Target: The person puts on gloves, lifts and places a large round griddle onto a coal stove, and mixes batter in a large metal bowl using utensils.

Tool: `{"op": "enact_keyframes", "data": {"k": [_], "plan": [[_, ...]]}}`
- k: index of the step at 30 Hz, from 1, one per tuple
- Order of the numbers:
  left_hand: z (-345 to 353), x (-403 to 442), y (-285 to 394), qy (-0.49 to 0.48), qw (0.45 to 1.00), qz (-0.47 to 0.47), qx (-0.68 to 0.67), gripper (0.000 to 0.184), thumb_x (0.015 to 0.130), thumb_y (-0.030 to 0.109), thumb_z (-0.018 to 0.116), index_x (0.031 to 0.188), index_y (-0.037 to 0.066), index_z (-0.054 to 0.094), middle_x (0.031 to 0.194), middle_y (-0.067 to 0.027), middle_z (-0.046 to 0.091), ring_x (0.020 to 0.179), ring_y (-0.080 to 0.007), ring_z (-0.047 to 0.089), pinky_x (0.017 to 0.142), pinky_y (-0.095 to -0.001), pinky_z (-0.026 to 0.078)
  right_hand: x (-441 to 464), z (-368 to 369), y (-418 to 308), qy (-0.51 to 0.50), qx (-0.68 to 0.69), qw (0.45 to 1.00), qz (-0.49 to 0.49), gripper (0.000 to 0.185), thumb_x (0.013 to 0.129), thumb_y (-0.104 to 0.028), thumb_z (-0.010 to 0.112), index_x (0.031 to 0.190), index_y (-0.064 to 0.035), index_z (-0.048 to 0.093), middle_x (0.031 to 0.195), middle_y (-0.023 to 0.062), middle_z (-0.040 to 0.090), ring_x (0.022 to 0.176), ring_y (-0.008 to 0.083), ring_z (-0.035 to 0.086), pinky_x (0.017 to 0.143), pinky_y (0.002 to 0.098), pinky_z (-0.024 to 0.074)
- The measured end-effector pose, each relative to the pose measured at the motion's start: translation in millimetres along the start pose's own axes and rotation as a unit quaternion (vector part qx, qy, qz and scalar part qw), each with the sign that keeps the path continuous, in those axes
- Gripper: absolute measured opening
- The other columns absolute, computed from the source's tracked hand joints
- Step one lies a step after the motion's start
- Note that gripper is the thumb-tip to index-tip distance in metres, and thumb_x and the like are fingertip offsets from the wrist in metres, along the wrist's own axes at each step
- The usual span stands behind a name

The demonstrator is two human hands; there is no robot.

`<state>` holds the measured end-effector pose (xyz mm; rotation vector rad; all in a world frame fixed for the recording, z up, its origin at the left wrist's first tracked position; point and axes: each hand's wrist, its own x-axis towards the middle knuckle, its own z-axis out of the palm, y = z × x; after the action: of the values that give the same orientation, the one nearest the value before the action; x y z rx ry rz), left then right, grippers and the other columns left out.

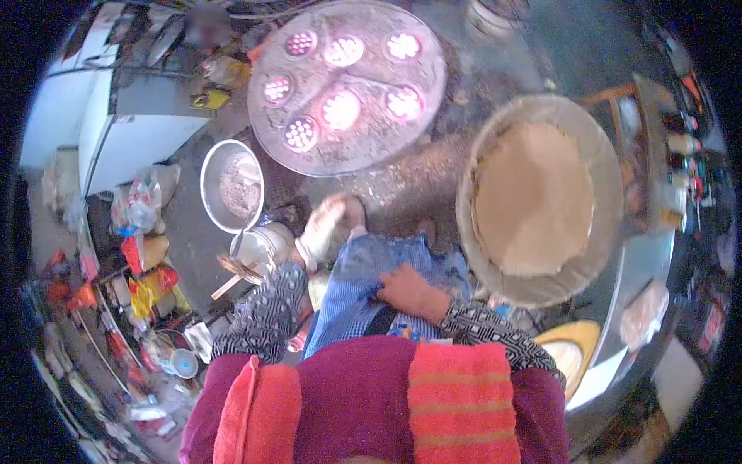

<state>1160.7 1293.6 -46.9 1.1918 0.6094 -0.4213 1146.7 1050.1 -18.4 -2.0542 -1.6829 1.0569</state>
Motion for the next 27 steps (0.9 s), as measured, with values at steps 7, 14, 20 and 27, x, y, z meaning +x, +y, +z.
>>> {"op": "enact_keyframes", "data": {"k": [7,14,20,27], "plan": [[-63,-49,-44,0.055,0.997,0.007,0.046,0.052,0.091,0.033,0.057,0.132,0.004,0.04,0.108,-0.0104,0.06,0.099,-0.0186,0.058,0.086,-0.0323,0.048,48,-22,-1,0.151,-0.057,0.967,-0.199,0.021,0.082,-0.021,0.047,0.101,-0.0217,0.057,0.091,0.0054,0.049,0.087,0.0203,0.055,0.07,0.0373,0.0406],[-161,-35,67,0.143,0.987,0.063,0.043,0.045,0.092,0.026,0.056,0.128,0.002,0.045,0.103,-0.0084,0.06,0.092,-0.0153,0.058,0.083,-0.029,0.047,120,-80,7,0.085,0.39,0.909,-0.123,0.014,0.083,-0.021,0.058,0.089,-0.0086,0.061,0.095,0.0097,0.055,0.093,0.0263,0.056,0.079,0.04,0.0433],[-308,114,324,0.222,0.846,0.37,0.314,0.047,0.092,0.02,0.053,0.132,-0.002,0.04,0.128,-0.016,0.05,0.12,-0.0239,0.046,0.103,-0.0323,0.034,135,-215,50,0.267,0.794,0.517,-0.174,0.016,0.084,-0.01,0.062,0.096,0.0001,0.059,0.087,0.0143,0.062,0.086,0.0301,0.061,0.082,0.0415,0.048],[-393,297,693,0.35,0.621,0.593,0.375,0.055,0.089,0.031,0.055,0.13,-0.002,0.042,0.132,-0.023,0.045,0.125,-0.0336,0.041,0.106,-0.0376,0.031,206,-197,36,0.14,0.729,0.643,0.188,0.03,0.082,-0.016,0.065,0.109,-0.0024,0.057,0.111,0.0042,0.058,0.102,0.0136,0.053,0.089,0.0299,0.0417]]}}
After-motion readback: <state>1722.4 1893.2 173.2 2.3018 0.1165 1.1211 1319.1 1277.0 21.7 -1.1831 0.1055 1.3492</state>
